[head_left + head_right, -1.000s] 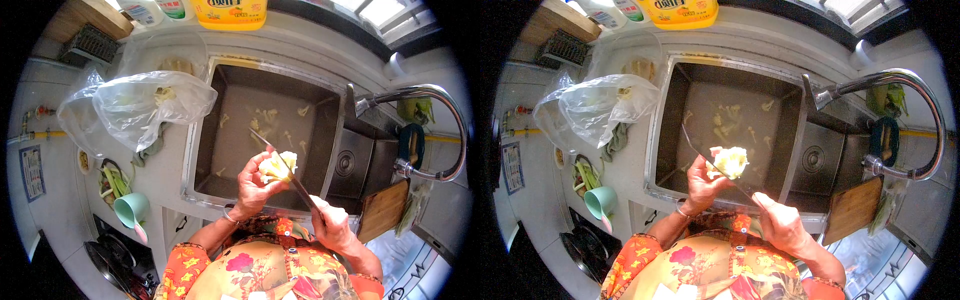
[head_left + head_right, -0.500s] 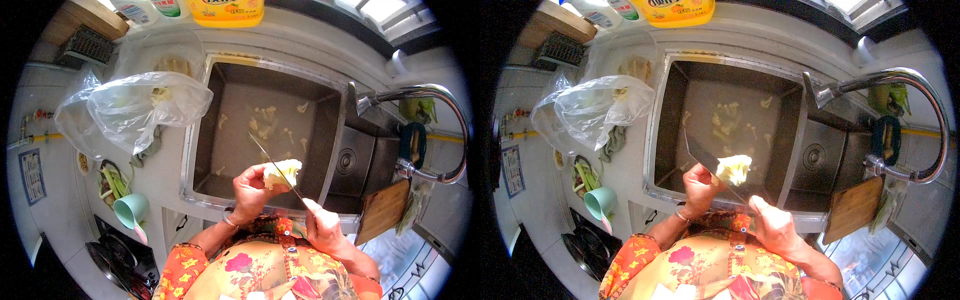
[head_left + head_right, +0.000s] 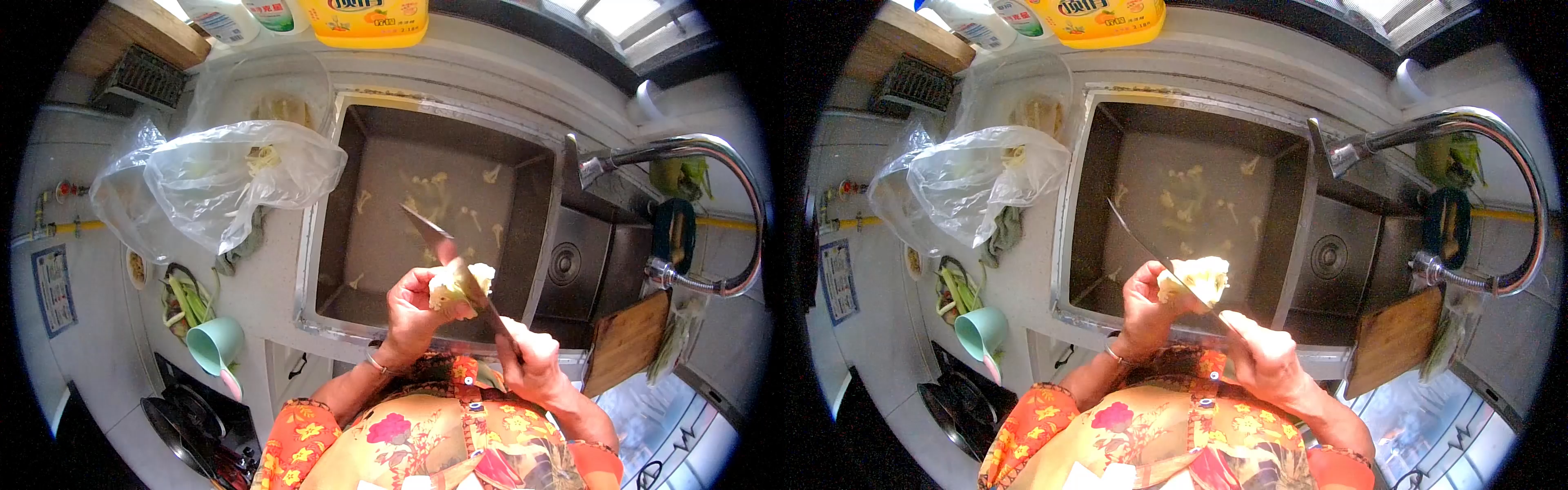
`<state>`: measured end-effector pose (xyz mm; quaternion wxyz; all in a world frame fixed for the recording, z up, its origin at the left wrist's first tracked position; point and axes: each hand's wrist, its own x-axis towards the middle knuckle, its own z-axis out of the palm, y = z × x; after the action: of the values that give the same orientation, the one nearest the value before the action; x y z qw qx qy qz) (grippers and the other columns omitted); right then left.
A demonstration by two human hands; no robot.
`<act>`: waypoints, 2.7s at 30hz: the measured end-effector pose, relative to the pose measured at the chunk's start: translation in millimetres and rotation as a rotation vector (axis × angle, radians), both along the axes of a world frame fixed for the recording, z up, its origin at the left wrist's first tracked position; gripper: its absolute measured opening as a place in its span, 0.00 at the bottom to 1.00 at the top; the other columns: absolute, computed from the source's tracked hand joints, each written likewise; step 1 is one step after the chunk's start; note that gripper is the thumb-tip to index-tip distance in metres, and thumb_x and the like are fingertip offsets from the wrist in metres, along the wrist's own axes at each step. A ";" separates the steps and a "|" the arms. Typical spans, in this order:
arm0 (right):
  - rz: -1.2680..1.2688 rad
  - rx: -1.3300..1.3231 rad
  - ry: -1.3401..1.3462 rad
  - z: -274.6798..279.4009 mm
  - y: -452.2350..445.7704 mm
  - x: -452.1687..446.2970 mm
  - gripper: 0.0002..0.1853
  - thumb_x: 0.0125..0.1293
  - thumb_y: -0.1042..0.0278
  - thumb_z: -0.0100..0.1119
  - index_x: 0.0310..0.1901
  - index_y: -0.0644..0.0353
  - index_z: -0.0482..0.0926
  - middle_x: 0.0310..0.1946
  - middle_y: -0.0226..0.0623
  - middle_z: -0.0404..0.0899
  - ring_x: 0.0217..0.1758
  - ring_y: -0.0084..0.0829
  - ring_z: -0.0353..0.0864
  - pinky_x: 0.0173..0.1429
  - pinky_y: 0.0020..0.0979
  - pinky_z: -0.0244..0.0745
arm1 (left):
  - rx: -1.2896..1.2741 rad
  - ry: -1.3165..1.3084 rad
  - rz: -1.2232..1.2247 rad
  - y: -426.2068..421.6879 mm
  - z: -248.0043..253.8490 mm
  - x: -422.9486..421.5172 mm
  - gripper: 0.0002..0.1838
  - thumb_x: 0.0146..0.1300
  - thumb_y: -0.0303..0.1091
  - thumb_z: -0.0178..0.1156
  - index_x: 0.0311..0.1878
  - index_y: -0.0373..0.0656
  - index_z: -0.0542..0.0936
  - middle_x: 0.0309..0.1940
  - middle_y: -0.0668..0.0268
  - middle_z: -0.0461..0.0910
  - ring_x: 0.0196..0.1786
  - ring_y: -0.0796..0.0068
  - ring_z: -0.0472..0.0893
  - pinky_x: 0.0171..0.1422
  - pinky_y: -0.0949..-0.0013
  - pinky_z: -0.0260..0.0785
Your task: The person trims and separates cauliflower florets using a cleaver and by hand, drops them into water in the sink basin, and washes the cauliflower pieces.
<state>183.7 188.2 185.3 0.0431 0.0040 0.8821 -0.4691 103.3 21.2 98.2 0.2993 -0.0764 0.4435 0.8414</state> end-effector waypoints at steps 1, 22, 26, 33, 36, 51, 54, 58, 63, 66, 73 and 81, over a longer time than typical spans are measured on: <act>0.002 0.000 0.001 7.1 -0.1 -1.3 0.19 0.56 0.85 0.57 0.52 0.71 0.73 0.29 0.49 0.82 0.23 0.35 0.83 0.28 0.31 0.77 | 0.020 -0.050 -0.008 -1.0 1.1 -1.5 0.22 0.50 0.21 0.71 0.47 0.36 0.74 0.40 0.64 0.81 0.44 0.76 0.81 0.52 0.70 0.76; -0.420 -0.323 0.163 -43.2 -10.9 -28.0 0.16 0.52 0.78 0.72 0.39 0.62 0.74 0.25 0.23 0.77 0.25 0.08 0.69 0.26 0.14 0.64 | 0.293 -0.363 -0.083 1.8 35.7 -11.0 0.27 0.49 0.13 0.52 0.54 0.42 0.63 0.51 0.57 0.73 0.55 0.64 0.75 0.59 0.66 0.70; -0.447 -0.272 0.204 -45.8 -6.6 -34.8 0.16 0.53 0.78 0.71 0.40 0.62 0.73 0.26 0.23 0.76 0.24 0.09 0.66 0.27 0.15 0.64 | 0.337 -0.361 -0.097 2.5 33.6 -9.9 0.26 0.51 0.13 0.51 0.54 0.42 0.63 0.50 0.58 0.72 0.52 0.66 0.76 0.55 0.68 0.72; -0.484 -0.661 -0.059 -35.9 13.6 -50.1 0.23 0.56 0.80 0.65 0.53 0.63 0.70 0.29 0.29 0.79 0.24 0.14 0.73 0.24 0.18 0.68 | 0.384 -0.457 -0.288 -26.1 35.7 -29.0 0.31 0.50 0.14 0.49 0.62 0.38 0.63 0.55 0.55 0.70 0.55 0.59 0.76 0.61 0.59 0.71; -0.433 -0.667 -0.077 -34.5 25.6 -54.7 0.23 0.57 0.81 0.64 0.54 0.63 0.69 0.31 0.31 0.80 0.25 0.15 0.74 0.25 0.18 0.69 | 0.280 -0.414 -0.305 -45.5 39.2 -40.7 0.37 0.42 0.13 0.48 0.63 0.37 0.65 0.58 0.52 0.71 0.60 0.51 0.73 0.60 0.56 0.73; -0.122 -0.872 -0.378 -25.1 21.7 -66.6 0.32 0.53 0.85 0.63 0.61 0.61 0.65 0.43 0.38 0.79 0.39 0.21 0.80 0.40 0.21 0.76 | -0.440 0.432 -0.714 -20.0 41.0 -64.9 0.09 0.57 0.31 0.66 0.38 0.35 0.83 0.37 0.61 0.81 0.39 0.74 0.79 0.41 0.71 0.70; -0.111 -0.813 -0.338 -33.4 20.2 -66.5 0.32 0.52 0.85 0.66 0.60 0.62 0.65 0.33 0.34 0.79 0.26 0.16 0.75 0.28 0.18 0.71 | -0.687 0.821 -0.672 -20.6 55.1 -64.4 0.08 0.58 0.31 0.65 0.36 0.37 0.84 0.35 0.59 0.81 0.37 0.70 0.80 0.39 0.70 0.71; -0.204 -0.751 -0.341 -37.5 30.4 -65.3 0.32 0.51 0.83 0.67 0.58 0.62 0.66 0.28 0.32 0.79 0.22 0.15 0.73 0.24 0.18 0.69 | -0.960 0.955 -0.408 -36.4 57.9 -74.6 0.10 0.57 0.34 0.66 0.38 0.39 0.83 0.35 0.58 0.78 0.32 0.62 0.80 0.39 0.67 0.74; -0.275 -0.831 -0.371 -36.4 21.0 -70.5 0.31 0.54 0.81 0.67 0.59 0.62 0.65 0.28 0.32 0.78 0.21 0.16 0.74 0.24 0.19 0.70 | -0.843 0.871 -0.509 -23.7 56.1 -70.4 0.39 0.41 0.42 0.78 0.59 0.43 0.74 0.52 0.57 0.73 0.46 0.70 0.78 0.40 0.73 0.76; -0.277 -0.883 -0.370 -36.0 14.1 -73.9 0.31 0.54 0.80 0.67 0.59 0.62 0.64 0.28 0.32 0.78 0.22 0.16 0.75 0.24 0.19 0.71 | -0.709 0.829 -0.633 -15.6 42.7 -51.6 0.34 0.45 0.42 0.76 0.55 0.38 0.75 0.49 0.59 0.76 0.45 0.69 0.79 0.42 0.74 0.75; -0.219 -0.805 -0.432 -28.5 21.6 -73.5 0.31 0.54 0.84 0.63 0.60 0.60 0.64 0.29 0.32 0.78 0.23 0.16 0.75 0.27 0.18 0.72 | -0.347 0.110 -0.636 -18.9 34.9 -44.7 0.26 0.58 0.30 0.68 0.59 0.33 0.73 0.42 0.68 0.81 0.37 0.87 0.77 0.39 0.80 0.71; -0.089 -0.608 -0.403 -32.1 42.6 -66.5 0.38 0.50 0.84 0.66 0.64 0.57 0.63 0.35 0.32 0.77 0.28 0.17 0.75 0.29 0.18 0.71 | -0.303 -0.047 -0.726 -50.0 50.0 -69.1 0.24 0.58 0.33 0.68 0.55 0.31 0.76 0.37 0.65 0.82 0.39 0.80 0.80 0.40 0.75 0.75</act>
<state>117.2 230.8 153.2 0.1946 0.1217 0.6750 -0.7012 34.1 -28.8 148.2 0.5730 0.0230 0.5538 0.6038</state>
